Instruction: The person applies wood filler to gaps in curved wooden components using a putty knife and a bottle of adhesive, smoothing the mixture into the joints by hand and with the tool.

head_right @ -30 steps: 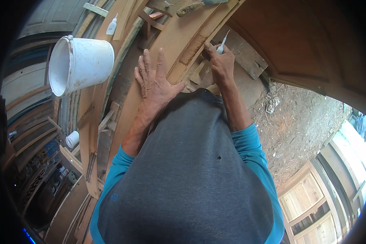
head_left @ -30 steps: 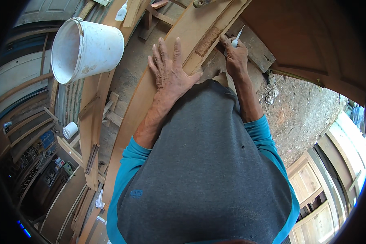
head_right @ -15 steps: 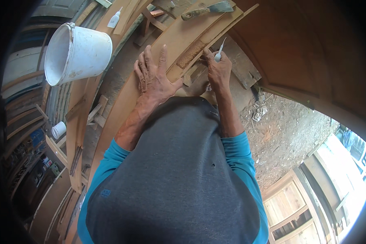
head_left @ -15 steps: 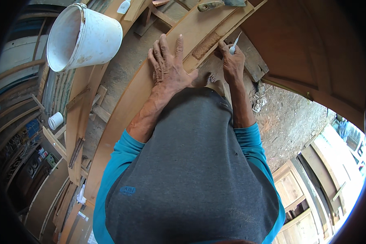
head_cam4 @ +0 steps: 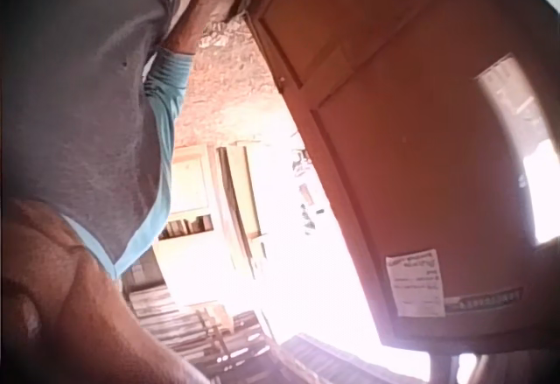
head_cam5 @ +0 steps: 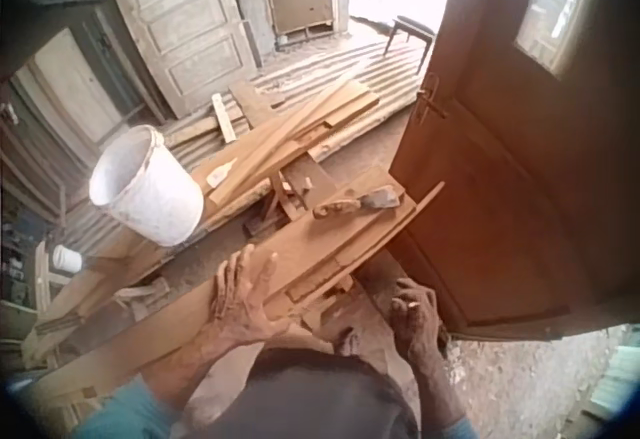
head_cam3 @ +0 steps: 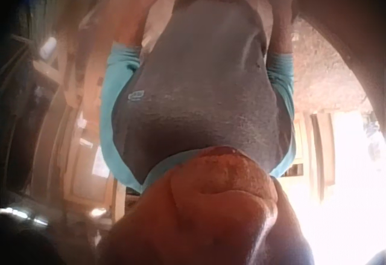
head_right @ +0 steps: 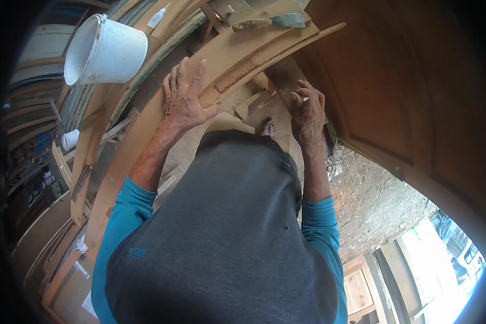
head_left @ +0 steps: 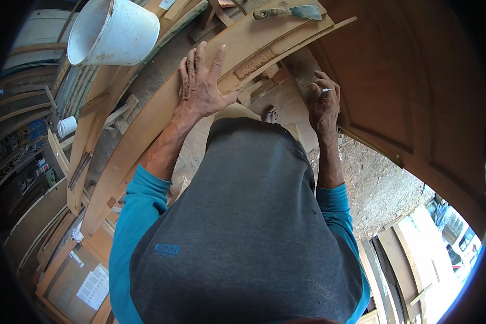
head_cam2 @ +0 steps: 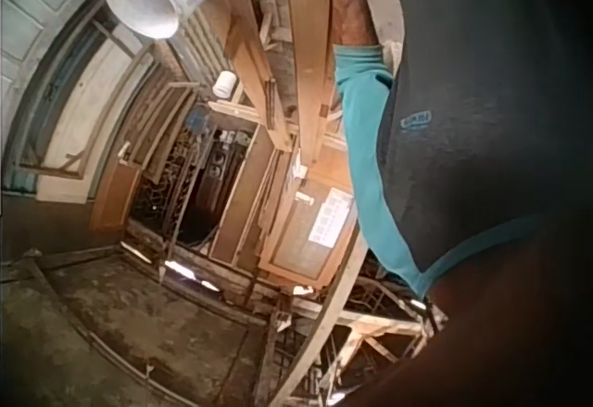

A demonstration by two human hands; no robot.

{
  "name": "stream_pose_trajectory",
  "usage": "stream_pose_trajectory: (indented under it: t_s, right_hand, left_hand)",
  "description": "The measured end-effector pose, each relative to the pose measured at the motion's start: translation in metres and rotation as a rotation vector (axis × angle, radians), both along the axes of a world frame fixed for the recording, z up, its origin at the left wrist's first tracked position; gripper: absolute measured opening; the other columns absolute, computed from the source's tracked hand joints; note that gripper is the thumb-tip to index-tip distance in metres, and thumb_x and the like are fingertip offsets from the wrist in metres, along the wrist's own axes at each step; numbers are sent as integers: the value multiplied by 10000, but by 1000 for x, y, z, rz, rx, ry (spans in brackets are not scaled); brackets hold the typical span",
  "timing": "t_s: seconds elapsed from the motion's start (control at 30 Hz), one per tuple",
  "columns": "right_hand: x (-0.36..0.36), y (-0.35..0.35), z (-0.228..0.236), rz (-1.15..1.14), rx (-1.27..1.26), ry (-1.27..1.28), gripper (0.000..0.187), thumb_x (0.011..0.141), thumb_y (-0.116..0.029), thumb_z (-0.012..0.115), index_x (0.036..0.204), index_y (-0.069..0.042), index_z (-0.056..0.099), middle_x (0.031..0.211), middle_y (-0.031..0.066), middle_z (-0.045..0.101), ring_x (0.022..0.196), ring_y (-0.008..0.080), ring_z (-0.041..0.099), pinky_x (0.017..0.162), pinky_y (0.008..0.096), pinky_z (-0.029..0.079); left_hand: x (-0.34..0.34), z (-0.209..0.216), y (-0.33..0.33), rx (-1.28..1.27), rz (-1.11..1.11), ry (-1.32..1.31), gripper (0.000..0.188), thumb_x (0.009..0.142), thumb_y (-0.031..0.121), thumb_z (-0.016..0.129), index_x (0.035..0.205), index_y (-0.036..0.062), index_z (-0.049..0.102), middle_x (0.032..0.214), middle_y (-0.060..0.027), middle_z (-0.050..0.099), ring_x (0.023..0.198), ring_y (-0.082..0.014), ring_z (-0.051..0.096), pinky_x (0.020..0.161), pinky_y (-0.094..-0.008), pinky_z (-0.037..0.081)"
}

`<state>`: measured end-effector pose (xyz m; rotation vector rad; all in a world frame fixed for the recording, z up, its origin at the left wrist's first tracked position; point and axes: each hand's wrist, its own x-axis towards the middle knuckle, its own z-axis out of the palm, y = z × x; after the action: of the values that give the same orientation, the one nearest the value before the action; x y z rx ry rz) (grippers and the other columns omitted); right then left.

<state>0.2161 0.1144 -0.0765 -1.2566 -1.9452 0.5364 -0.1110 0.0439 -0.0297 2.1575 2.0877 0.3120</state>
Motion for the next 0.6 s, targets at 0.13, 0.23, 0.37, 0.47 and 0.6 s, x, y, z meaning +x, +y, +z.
stream_pose_trajectory:
  t_s: [0.13,0.23,0.37,0.47,0.6]
  right_hand:
    - [8,1,-3,45,7,-12,278,1013,-155,783,1250,-54,676,1277,170,729,1145,352,698,981,451,566]
    - [7,-3,6,16,-114,-76,387,990,-167,812,1334,-71,663,1269,162,728,1147,337,705,969,436,574]
    - [5,-2,5,-2,-103,-92,529,937,-201,861,1384,-47,624,1223,144,752,1174,351,686,964,452,581]
    - [6,-3,-1,-14,-72,-55,611,917,-208,881,1433,-45,596,1240,142,747,1186,349,685,986,449,581]
    - [7,-6,-3,-39,-126,-24,742,896,-222,902,1516,-47,535,1293,136,733,1203,346,683,1015,452,577]
  left_hand:
    - [1,-2,0,32,-13,-2,1230,679,503,893,1717,156,332,1652,-336,267,1506,-528,287,1240,-687,201]
    - [1,-2,0,24,-10,13,1223,680,505,887,1716,155,339,1655,-336,266,1510,-526,286,1241,-685,201]
    - [1,-3,0,16,-6,8,1224,675,504,883,1716,159,340,1656,-335,264,1513,-526,282,1238,-690,201]
    - [3,-1,1,5,3,3,1253,669,463,895,1734,183,298,1669,-328,265,1537,-510,279,1250,-669,200]
    - [2,-2,1,9,10,11,1271,664,449,903,1743,199,279,1674,-323,269,1548,-498,278,1254,-657,202]
